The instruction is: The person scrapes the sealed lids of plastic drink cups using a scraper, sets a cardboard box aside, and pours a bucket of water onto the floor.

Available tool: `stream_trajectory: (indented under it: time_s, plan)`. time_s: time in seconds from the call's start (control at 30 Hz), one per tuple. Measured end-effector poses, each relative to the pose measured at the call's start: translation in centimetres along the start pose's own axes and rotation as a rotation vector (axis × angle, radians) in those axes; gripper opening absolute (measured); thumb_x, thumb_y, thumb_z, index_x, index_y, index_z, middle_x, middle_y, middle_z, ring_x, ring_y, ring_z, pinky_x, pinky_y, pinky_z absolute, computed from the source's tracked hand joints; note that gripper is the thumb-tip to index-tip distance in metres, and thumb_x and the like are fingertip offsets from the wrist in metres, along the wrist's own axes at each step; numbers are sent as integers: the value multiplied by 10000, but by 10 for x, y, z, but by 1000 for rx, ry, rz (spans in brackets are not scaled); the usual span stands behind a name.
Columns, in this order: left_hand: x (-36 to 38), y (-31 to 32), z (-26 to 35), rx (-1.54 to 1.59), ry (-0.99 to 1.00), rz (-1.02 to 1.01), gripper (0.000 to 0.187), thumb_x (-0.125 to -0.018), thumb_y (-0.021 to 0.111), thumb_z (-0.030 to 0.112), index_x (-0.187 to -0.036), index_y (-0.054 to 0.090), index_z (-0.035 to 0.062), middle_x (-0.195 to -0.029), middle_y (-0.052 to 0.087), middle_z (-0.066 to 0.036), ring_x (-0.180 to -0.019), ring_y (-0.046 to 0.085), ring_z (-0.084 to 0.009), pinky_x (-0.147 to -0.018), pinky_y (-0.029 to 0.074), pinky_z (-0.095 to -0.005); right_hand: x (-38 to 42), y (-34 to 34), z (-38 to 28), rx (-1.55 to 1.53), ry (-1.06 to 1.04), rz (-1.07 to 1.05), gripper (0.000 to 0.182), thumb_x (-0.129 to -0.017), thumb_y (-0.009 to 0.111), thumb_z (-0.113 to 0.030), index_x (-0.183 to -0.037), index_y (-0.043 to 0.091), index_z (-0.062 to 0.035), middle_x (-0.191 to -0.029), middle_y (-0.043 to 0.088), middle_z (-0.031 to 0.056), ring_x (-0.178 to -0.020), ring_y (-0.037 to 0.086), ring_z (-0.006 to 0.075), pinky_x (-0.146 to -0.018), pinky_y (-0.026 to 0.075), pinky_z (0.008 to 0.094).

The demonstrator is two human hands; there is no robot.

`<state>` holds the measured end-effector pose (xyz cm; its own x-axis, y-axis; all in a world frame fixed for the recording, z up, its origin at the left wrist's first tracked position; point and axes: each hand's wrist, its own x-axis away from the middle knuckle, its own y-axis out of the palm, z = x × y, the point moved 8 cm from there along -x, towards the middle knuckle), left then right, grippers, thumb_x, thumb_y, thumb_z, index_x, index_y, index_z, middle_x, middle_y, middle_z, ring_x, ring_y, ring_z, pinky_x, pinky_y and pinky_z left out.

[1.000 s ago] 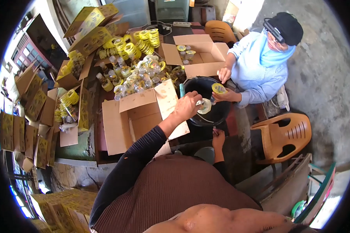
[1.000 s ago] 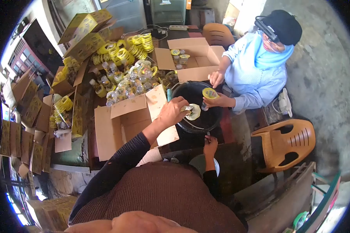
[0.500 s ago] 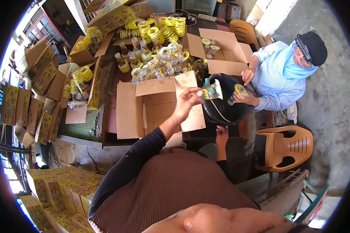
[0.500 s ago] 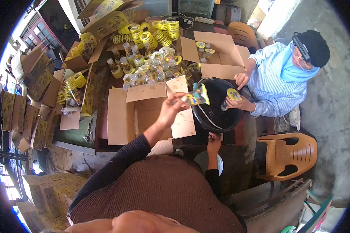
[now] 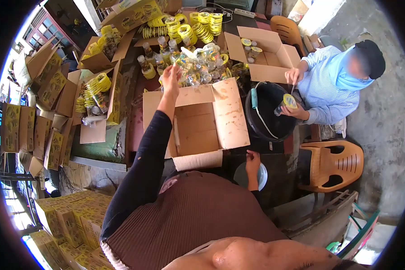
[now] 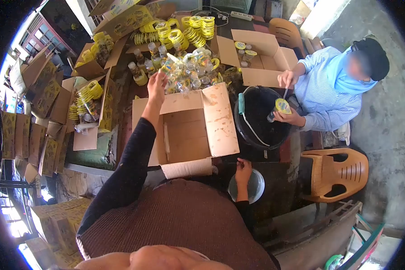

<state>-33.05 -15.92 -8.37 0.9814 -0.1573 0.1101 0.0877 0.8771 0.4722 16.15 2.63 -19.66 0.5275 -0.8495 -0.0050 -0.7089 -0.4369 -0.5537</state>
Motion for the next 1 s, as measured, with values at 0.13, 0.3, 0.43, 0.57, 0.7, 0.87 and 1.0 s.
stream_trajectory:
  time_s: [0.13, 0.3, 0.43, 0.57, 0.7, 0.87, 1.0]
  plan:
    - [5, -6, 9, -647, 108, 39, 720, -804, 717, 381, -1273, 389, -55, -1299, 446, -224, -1129, 496, -352, -777, 506, -440, 14, 4, -4, 32, 27, 6, 172, -808, 612, 11, -968, 666, -21, -959, 596, 127, -869, 600, 251, -787, 481, 346]
    - [94, -40, -26, -1298, 870, 164, 636, -784, 682, 182, -1259, 345, -74, -1262, 392, -317, -1203, 355, -509, -989, 337, -560, 21, 13, -18, -14, 13, 44, 143, -842, 614, -44, -977, 651, -13, -974, 600, 132, -887, 599, 253, -787, 472, 344]
    - [154, -74, -72, -1441, 406, -420, 592, -762, 703, 175, -1262, 444, -5, -1242, 451, -245, -1145, 448, -455, -942, 431, -489, 15, 33, -6, -90, 118, 46, 262, -940, 561, -224, -1009, 618, 22, -987, 606, 148, -889, 595, 255, -804, 452, 342]
    - [168, -119, -140, -2058, -20, -846, 401, -761, 684, 137, -1135, 618, 8, -1236, 509, -168, -1138, 522, -338, -909, 480, -412, 12, 64, -1, -329, 319, -84, 422, -976, 501, -335, -1096, 584, 60, -1050, 620, 147, -932, 590, 252, -854, 436, 338]
    - [172, -117, -145, -2151, -18, -991, 274, -783, 652, 131, -1031, 683, 19, -1224, 538, -167, -1126, 547, -307, -902, 491, -390, 11, 89, -25, -218, 264, -175, 496, -959, 531, -359, -1185, 547, 82, -1138, 614, 153, -1021, 575, 264, -913, 415, 346]
    - [188, -117, -153, -2090, 52, -1251, 254, -860, 560, 154, -1041, 686, 27, -1148, 609, -172, -1078, 592, -292, -888, 486, -393, 27, 113, -44, -320, 298, -226, 494, -914, 609, -338, -1176, 570, 79, -1161, 613, 172, -1071, 568, 278, -933, 408, 352]
    - [186, -112, -143, -1893, 77, -1094, 223, -848, 557, 88, -1008, 679, -7, -1124, 605, -183, -1075, 591, -310, -917, 488, -392, 31, 110, -43, -194, 334, -162, 478, -882, 640, -303, -1162, 579, 80, -1138, 621, 167, -1042, 574, 267, -918, 415, 335]
